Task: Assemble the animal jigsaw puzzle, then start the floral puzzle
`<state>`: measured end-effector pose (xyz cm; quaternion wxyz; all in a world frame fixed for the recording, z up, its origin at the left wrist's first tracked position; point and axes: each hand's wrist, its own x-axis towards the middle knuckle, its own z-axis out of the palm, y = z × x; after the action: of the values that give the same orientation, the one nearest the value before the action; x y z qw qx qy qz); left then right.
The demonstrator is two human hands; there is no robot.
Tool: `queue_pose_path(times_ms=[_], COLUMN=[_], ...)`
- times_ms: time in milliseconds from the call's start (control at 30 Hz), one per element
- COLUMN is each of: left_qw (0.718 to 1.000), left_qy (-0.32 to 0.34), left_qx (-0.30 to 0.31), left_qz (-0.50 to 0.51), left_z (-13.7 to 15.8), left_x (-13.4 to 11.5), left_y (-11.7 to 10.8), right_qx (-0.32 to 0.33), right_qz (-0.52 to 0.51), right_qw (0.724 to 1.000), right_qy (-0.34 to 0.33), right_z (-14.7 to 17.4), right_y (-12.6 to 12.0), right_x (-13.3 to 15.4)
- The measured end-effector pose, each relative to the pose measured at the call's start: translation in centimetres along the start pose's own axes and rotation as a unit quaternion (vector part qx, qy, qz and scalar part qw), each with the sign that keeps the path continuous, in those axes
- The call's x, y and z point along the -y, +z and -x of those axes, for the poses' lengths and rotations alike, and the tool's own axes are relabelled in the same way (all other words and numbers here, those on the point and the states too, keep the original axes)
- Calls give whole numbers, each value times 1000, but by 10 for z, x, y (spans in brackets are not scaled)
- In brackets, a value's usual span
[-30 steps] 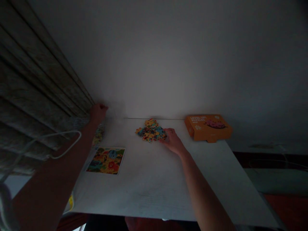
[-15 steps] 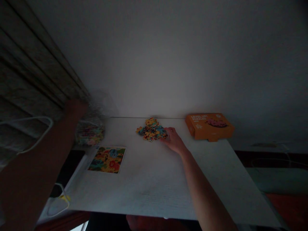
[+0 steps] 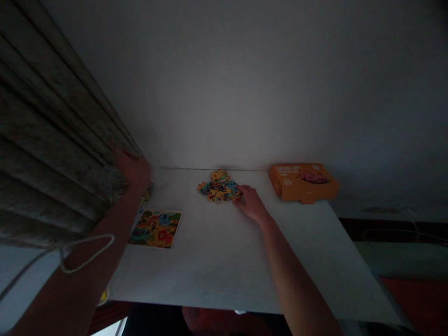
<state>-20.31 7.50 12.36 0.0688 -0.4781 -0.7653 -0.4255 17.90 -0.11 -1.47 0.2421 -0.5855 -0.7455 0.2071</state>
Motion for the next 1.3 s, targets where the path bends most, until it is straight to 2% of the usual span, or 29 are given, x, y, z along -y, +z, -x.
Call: queue_pose_path(times_ms=[67, 133, 200, 267, 300, 367, 433, 500, 600, 767, 900, 1000, 1100, 1300], left_qw=[997, 994, 988, 966, 958, 949, 928, 907, 895, 911, 904, 901, 898, 924], left_qy=[2, 58, 151, 225, 230, 209, 213, 226, 242, 243, 251, 264, 282, 245], left_qx=[-74, -91, -24, 123, 173, 234, 303, 352, 374, 333, 346, 345, 336, 292], left_qz=[-8, -6, 4, 12, 6, -15, -34, -39, -24, -15, -26, -3, 23, 0], left_z=[31, 64, 98, 132, 147, 172, 189, 196, 194, 190, 194, 193, 189, 191], left_x=[-9, -20, -33, -45, -50, -56, -56, -53, -48, -46, -47, -48, -50, -56], left_y=[-1, 2, 11, 28, 38, 60, 78, 89, 95, 99, 102, 98, 91, 97], right_qx=[1, 2, 0, -2, -4, -10, -19, -27, -31, -42, -28, 5, 4, 0], right_qz=[3, 5, 5, 2, -1, -7, -12, -13, -7, -7, 11, 32, 39, 31], right_qw=[1000, 1000, 1000, 1000, 1000, 1000, 1000, 999, 999, 999, 1000, 999, 999, 999], right_qy=[2, 5, 7, 10, 11, 15, 19, 23, 30, 33, 5, -1, 2, -5], right_z=[0, 0, 1, 1, 1, 0, 0, 0, 0, 0, 2, 3, 4, 1], right_y=[-1, -2, -3, -3, -3, -2, 0, 0, 1, 2, 4, 5, 6, 7], right_x=[0, 2, 4, 5, 5, 4, 2, 1, -1, 2, 11, 17, 18, 14])
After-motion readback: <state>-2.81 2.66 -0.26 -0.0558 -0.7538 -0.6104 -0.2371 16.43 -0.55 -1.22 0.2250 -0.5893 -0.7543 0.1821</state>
